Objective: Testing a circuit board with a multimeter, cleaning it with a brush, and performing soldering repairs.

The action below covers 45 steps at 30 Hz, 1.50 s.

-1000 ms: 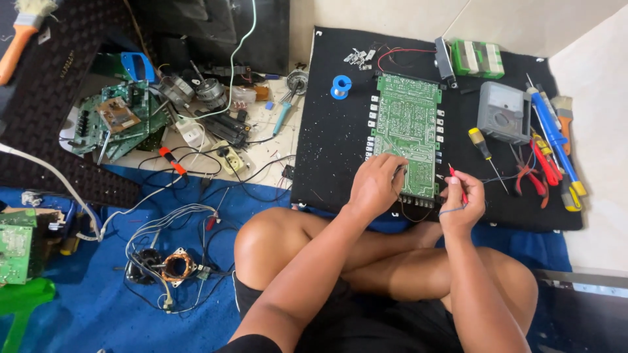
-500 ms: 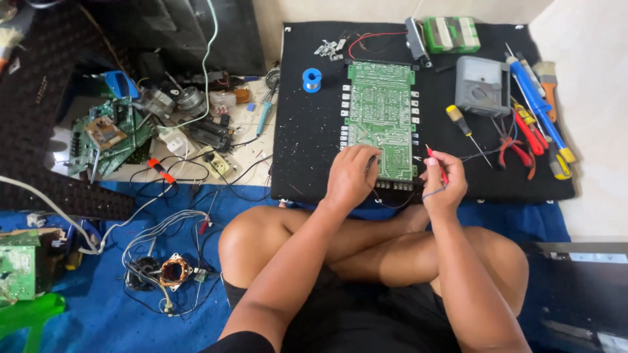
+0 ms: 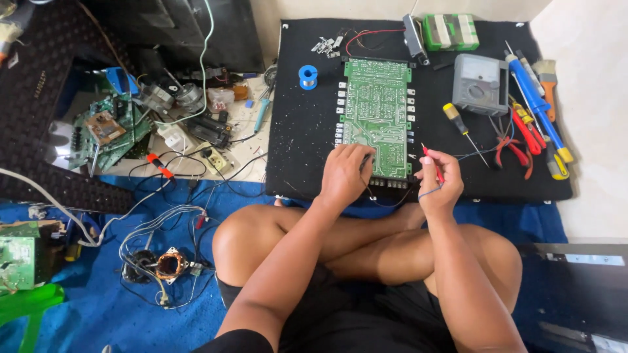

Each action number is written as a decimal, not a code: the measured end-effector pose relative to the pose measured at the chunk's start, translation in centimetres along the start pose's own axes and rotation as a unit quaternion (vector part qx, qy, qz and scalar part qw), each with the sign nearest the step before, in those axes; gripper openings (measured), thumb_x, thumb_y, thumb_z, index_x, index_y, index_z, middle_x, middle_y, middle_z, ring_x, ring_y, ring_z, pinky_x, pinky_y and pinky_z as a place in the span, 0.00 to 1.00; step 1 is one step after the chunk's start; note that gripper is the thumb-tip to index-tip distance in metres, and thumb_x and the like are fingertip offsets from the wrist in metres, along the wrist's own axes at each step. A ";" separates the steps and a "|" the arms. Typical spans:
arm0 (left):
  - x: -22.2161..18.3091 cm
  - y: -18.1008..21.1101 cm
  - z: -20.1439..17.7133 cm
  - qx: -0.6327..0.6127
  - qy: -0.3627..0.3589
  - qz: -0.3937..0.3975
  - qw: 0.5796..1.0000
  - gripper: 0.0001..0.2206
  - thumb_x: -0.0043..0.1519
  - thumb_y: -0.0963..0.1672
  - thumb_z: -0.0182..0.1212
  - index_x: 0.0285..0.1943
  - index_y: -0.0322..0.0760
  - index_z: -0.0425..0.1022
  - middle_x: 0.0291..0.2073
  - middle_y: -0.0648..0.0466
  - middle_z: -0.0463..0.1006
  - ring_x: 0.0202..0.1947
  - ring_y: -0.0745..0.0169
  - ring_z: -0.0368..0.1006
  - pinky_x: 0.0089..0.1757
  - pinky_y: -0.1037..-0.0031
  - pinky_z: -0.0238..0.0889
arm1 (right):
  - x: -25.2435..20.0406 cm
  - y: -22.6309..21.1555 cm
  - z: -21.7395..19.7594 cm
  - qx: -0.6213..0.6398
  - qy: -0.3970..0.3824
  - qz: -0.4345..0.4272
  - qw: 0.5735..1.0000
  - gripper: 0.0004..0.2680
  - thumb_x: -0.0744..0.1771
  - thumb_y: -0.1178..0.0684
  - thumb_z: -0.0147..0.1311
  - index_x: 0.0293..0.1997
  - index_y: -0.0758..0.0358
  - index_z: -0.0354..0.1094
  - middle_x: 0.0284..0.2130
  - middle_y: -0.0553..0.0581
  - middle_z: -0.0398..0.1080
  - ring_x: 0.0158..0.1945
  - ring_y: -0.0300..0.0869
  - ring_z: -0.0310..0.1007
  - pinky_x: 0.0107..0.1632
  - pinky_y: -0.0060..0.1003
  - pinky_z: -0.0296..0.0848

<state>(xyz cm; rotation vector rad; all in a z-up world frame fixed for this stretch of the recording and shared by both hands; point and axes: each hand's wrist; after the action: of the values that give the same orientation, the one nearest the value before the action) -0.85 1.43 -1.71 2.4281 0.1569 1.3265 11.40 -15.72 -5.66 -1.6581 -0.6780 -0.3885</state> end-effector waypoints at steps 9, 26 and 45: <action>-0.2 -1.0 -0.3 -0.042 -0.013 -0.026 0.999 0.06 0.60 0.40 0.62 0.45 0.41 0.78 0.32 0.55 0.78 0.37 0.54 0.77 0.45 0.69 0.67 | -0.4 1.9 0.7 0.001 0.006 -0.012 1.000 0.03 0.72 0.64 0.53 0.49 0.73 0.71 0.35 0.69 0.76 0.25 0.43 0.73 0.23 0.31 0.69; -0.4 -1.6 -0.5 -0.070 -0.053 -0.036 0.996 0.09 0.61 0.39 0.59 0.48 0.43 0.77 0.34 0.55 0.77 0.40 0.55 0.76 0.48 0.69 0.66 | -0.2 3.2 1.2 0.001 0.022 -0.009 1.000 0.03 0.71 0.64 0.53 0.48 0.73 0.71 0.34 0.69 0.76 0.23 0.42 0.71 0.22 0.30 0.65; -0.7 -1.5 -0.2 -0.073 -0.099 -0.071 0.990 0.11 0.60 0.38 0.57 0.49 0.46 0.78 0.38 0.55 0.77 0.43 0.51 0.76 0.47 0.65 0.67 | -0.2 2.9 1.2 0.011 0.019 -0.015 1.000 0.03 0.71 0.66 0.53 0.48 0.74 0.71 0.34 0.70 0.75 0.22 0.42 0.71 0.21 0.31 0.65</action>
<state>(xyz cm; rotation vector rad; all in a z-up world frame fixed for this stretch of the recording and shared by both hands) -1.27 2.72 -2.70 2.3591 0.1712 0.9928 12.88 -14.87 -8.28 -1.6177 -0.6778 -0.4323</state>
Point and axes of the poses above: each hand's wrist, its own x-axis towards the middle knuckle, its own z-axis out of the palm, y = z × x
